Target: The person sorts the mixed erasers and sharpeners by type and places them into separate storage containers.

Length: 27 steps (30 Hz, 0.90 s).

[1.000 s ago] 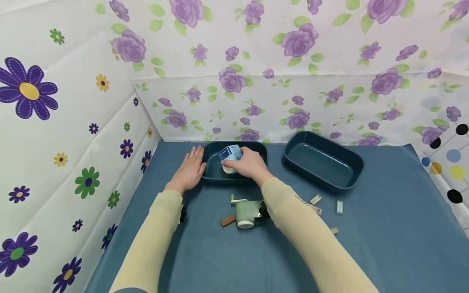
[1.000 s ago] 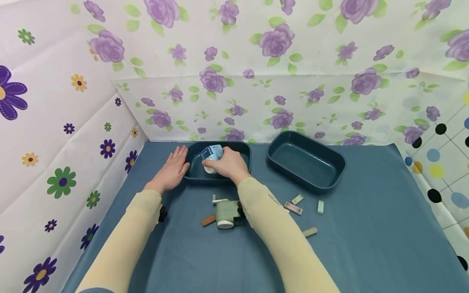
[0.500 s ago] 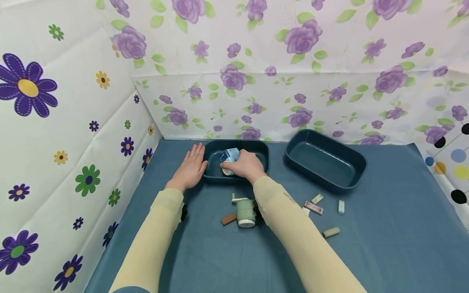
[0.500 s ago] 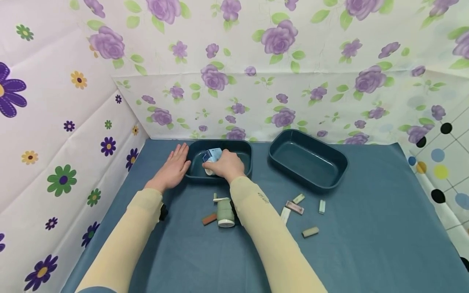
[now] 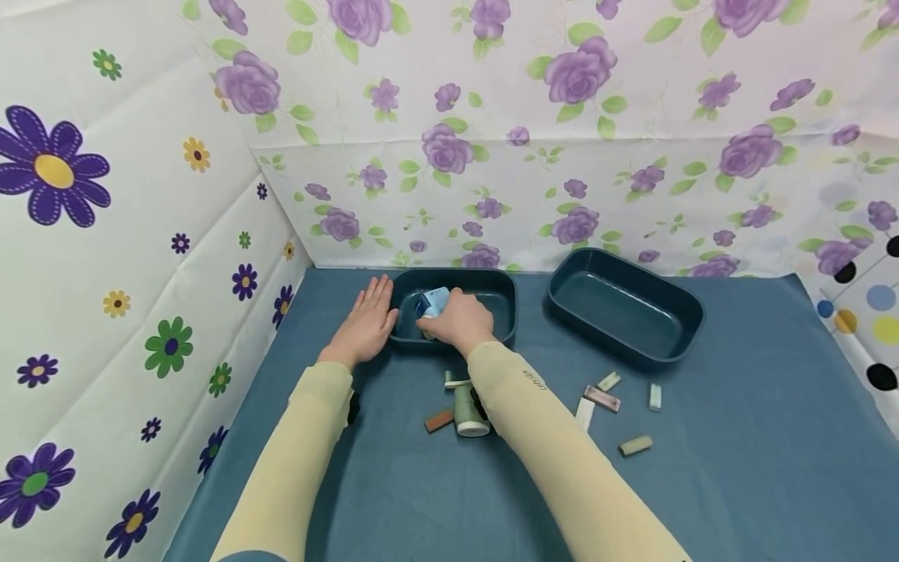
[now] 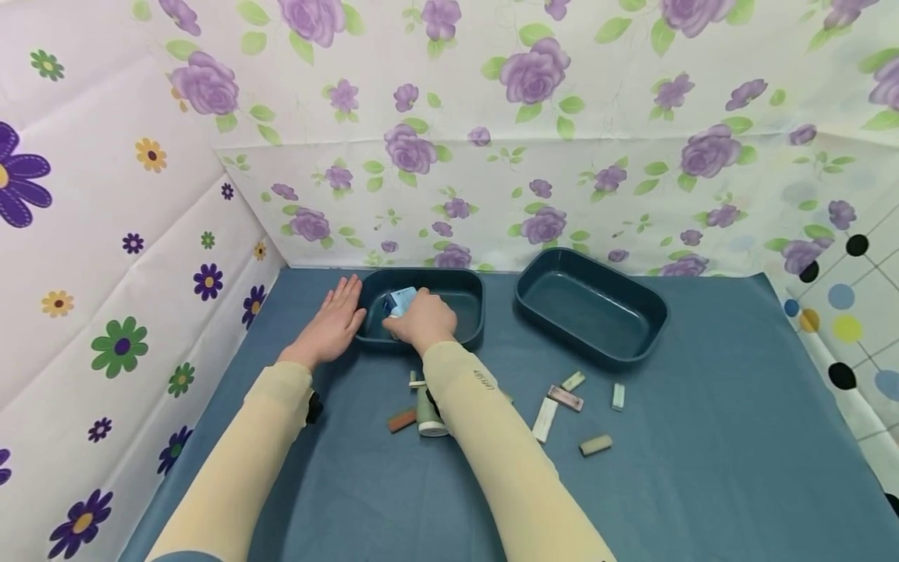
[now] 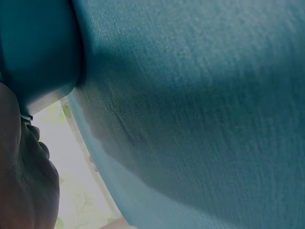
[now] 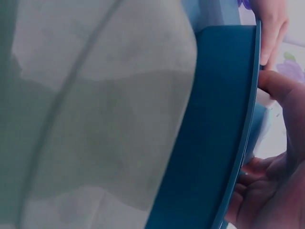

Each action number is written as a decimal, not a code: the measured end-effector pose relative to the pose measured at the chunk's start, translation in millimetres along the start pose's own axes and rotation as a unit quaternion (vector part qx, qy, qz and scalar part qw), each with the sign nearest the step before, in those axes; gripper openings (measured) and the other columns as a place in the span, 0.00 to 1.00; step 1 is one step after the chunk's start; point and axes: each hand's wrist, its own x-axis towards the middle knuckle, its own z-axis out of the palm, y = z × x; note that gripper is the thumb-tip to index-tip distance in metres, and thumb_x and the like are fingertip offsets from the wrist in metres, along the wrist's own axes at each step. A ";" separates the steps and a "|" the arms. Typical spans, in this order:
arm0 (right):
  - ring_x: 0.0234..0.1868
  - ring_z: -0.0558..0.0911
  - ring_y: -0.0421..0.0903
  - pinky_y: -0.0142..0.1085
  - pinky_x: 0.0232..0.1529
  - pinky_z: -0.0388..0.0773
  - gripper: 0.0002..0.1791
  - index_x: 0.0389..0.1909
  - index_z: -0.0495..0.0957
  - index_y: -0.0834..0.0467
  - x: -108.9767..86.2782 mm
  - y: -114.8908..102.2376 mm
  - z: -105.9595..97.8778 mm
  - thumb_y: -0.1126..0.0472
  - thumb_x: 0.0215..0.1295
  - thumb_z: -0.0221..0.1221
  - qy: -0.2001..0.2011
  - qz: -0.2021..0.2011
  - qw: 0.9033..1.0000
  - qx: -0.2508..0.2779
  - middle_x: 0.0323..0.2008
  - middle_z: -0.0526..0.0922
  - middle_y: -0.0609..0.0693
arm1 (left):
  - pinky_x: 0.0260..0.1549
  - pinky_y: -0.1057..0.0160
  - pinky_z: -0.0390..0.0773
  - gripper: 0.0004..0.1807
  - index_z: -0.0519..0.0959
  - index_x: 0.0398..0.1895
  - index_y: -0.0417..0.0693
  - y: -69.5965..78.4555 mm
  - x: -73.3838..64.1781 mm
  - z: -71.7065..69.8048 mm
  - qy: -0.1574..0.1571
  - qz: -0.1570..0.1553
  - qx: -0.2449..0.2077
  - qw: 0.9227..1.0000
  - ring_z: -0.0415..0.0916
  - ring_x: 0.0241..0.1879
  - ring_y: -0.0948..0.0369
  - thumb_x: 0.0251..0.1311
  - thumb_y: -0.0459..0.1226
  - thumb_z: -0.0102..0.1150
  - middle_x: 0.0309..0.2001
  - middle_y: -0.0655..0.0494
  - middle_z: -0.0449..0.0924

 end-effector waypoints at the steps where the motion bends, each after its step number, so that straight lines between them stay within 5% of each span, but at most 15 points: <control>1: 0.65 0.81 0.58 0.53 0.63 0.82 0.58 0.84 0.59 0.61 -0.1 -2.0 0.8 0.28 0.66 0.66 -0.003 0.006 1.000 -0.010 0.71 0.77 0.61 | 0.83 0.44 0.34 0.36 0.40 0.88 0.38 -0.2 0.1 0.4 0.000 0.001 0.001 1.000 0.25 0.86 0.48 0.89 0.45 0.34 0.88 0.44 0.32; 14: 0.63 0.83 0.53 0.48 0.61 0.83 0.60 0.85 0.58 0.60 -5.3 -18.3 2.9 0.18 0.68 0.53 -0.034 0.042 0.992 -0.112 0.73 0.77 0.57 | 0.83 0.44 0.33 0.36 0.39 0.88 0.39 2.5 3.0 3.4 0.000 0.001 0.007 1.000 0.25 0.86 0.49 0.89 0.45 0.34 0.88 0.44 0.32; 27: 0.57 0.86 0.55 0.51 0.56 0.85 0.48 0.76 0.75 0.54 -2.1 -19.1 6.5 0.21 0.72 0.51 -0.053 0.007 0.995 -0.085 0.68 0.81 0.55 | 0.83 0.45 0.32 0.36 0.39 0.88 0.39 -2.7 1.4 3.3 0.002 0.000 -0.003 1.000 0.24 0.86 0.49 0.89 0.46 0.32 0.88 0.45 0.32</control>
